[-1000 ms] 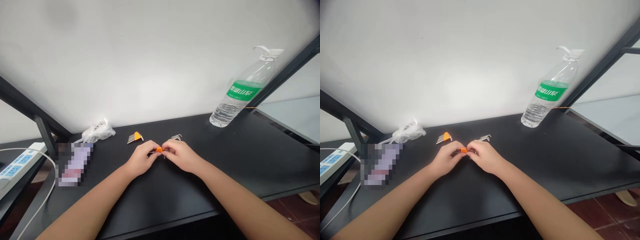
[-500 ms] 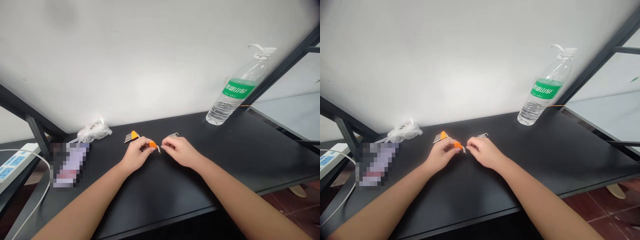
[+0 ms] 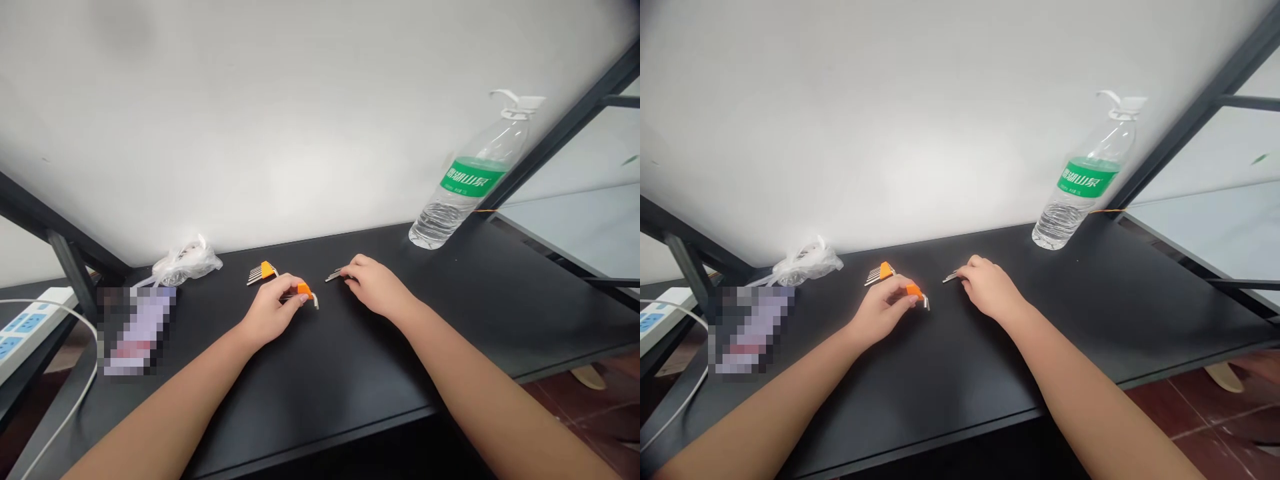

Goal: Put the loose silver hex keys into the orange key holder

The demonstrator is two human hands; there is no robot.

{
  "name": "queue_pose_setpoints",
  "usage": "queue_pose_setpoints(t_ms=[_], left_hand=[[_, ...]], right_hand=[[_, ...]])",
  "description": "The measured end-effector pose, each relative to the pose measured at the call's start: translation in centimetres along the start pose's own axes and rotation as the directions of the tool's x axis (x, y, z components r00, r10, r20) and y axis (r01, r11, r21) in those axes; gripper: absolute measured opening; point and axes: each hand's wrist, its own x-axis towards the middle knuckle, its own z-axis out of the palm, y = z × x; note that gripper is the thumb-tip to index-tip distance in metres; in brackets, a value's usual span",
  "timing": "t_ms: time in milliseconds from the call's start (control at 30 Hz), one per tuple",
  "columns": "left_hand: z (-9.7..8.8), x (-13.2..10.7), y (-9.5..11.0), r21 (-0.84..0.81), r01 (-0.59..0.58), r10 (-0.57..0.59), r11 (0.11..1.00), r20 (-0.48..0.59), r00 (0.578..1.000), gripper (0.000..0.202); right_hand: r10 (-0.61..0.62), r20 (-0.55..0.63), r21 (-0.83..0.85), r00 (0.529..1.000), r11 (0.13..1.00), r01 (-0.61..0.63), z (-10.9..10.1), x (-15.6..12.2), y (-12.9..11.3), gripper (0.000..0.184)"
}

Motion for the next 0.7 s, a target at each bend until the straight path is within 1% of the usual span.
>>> queue_pose_setpoints(t_ms=[100,267,367,433,467,567,633,700], left_hand=[[0.0,-0.1,0.1,-0.008,0.006,-0.006,1.000,0.011,1.000,0.014],[-0.1,0.0,0.3,-0.040,0.010,-0.009,0.999,0.021,1.000,0.012],[-0.1,0.1,0.3,-0.040,-0.019,0.020,0.999,0.016,1.000,0.009],[-0.1,0.1,0.2,-0.040,-0.033,0.033,0.999,0.014,0.999,0.009],[-0.1,0.1,0.2,-0.037,-0.032,0.033,0.999,0.011,0.999,0.008],[-0.1,0.1,0.2,-0.017,-0.019,0.019,1.000,0.006,1.000,0.009],[-0.1,0.1,0.2,-0.003,-0.020,0.020,1.000,0.010,1.000,0.009],[-0.1,0.2,0.2,0.009,-0.025,0.025,1.000,0.013,1.000,0.009]], right_hand=[[-0.001,0.002,-0.033,1.000,0.999,0.001,-0.2,0.0,-0.4,0.027],[-0.021,0.036,-0.170,0.999,0.985,0.026,-0.7,-0.1,-1.4,0.016],[0.047,0.101,-0.185,0.994,0.982,-0.028,-1.0,-0.6,-2.3,0.009],[0.083,0.135,-0.130,0.987,0.989,-0.065,-1.2,-0.9,-3.0,0.010],[0.069,0.144,-0.080,0.987,0.995,-0.058,-1.3,-1.0,-3.3,0.011],[-0.077,0.137,0.152,0.988,0.987,0.056,-1.9,-1.2,-4.2,0.011],[-0.172,0.098,0.302,0.980,0.943,0.136,-2.2,-1.1,-4.6,0.009],[-0.217,0.049,0.392,0.975,0.902,0.181,-2.4,-1.1,-4.8,0.008]])
